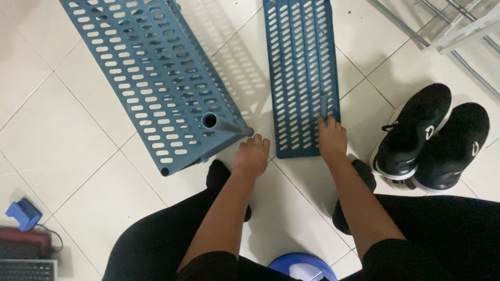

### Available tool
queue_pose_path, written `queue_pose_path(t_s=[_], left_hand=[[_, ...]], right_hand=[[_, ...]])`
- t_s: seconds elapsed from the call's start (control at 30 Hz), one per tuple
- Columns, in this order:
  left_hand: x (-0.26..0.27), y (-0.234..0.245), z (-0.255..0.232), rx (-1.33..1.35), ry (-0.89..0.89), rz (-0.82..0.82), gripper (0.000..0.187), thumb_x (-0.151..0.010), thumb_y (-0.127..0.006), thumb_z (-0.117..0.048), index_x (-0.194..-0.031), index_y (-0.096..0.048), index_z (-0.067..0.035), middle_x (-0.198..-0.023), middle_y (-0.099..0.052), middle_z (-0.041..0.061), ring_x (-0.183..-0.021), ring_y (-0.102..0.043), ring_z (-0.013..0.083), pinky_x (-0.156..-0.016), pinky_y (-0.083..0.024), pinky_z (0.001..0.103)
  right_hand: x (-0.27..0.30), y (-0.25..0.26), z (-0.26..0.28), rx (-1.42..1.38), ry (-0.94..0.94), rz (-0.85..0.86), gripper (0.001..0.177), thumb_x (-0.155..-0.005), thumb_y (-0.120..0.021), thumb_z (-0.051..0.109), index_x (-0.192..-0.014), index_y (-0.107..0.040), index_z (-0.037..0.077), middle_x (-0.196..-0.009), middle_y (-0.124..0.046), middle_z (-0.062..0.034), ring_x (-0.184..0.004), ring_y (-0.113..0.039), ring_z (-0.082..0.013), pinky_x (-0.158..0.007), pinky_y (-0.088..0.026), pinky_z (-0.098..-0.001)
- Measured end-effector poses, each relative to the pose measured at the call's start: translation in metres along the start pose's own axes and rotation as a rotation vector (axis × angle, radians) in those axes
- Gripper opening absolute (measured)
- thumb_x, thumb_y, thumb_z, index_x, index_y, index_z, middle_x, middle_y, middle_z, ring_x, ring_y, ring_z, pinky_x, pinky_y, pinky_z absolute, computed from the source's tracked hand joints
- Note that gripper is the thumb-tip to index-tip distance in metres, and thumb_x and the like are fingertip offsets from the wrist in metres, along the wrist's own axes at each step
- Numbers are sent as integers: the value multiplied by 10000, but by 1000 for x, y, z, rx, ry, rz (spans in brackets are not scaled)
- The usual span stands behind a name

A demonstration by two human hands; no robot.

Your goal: The person removes shoes from a white metal shoe rack and a blue plastic shoe rack, then disassembles the blue plastic rack by pulling apart its shelves and legs. The person places the removed shoes on the floor and separates the blue rack components.

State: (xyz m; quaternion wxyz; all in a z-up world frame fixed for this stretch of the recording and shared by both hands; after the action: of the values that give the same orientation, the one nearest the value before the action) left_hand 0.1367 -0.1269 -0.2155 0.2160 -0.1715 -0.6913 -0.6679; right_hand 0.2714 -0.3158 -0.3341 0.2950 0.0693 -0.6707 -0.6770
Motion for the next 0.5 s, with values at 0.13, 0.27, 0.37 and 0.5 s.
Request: queue_pose_path(t_s=[0.13, 0.27, 0.37, 0.5], left_hand=[[1, -4, 0, -63, -27, -30, 295, -934, -591, -164, -1207, -575, -53, -1218, -580, 159, -1044, -641, 298, -866, -552, 420], [5, -5, 4, -73, -33, -97, 257, -938, -581, -171, -1163, -596, -50, -1206, -595, 161, -1015, -657, 294, -848, -559, 415], [11, 0, 7, -20, -14, -132, 215, -962, -564, -162, -1142, -603, -49, -1183, -610, 152, -1032, -665, 296, -863, -560, 423], [24, 28, 16, 45, -12, -275, 210, -924, -568, -159, -1081, -615, -28, -1163, -620, 169, -994, -684, 306, -749, -584, 426]], right_hand=[[-1, 0, -5, -51, -54, -32, 733, -823, -742, 111, -1507, -481, 156, -1475, -476, -172, -1244, -546, -363, -1065, -429, -483], [3, 14, -8, -117, -90, -168, 713, -782, -765, 103, -1452, -522, 114, -1492, -467, -198, -1237, -546, -382, -1053, -436, -487], [7, 43, 12, -345, -51, -309, 564, -868, -732, 99, -1406, -563, 94, -1489, -481, -217, -1289, -538, -403, -1096, -441, -477], [8, 114, 82, -814, 229, -398, 497, -842, -684, 46, -1326, -572, 32, -1426, -475, -246, -1280, -531, -416, -1061, -467, -427]])
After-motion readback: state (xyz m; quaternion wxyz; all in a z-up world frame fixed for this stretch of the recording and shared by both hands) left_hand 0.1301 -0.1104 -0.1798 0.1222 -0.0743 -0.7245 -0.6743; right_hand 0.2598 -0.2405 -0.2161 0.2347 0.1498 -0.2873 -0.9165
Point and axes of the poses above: each hand's wrist, its own x-axis away from the middle knuckle, its own y-axis out of the back of the hand, z = x × y, the point moved 8 cm from there along -x, towards the middle knuckle
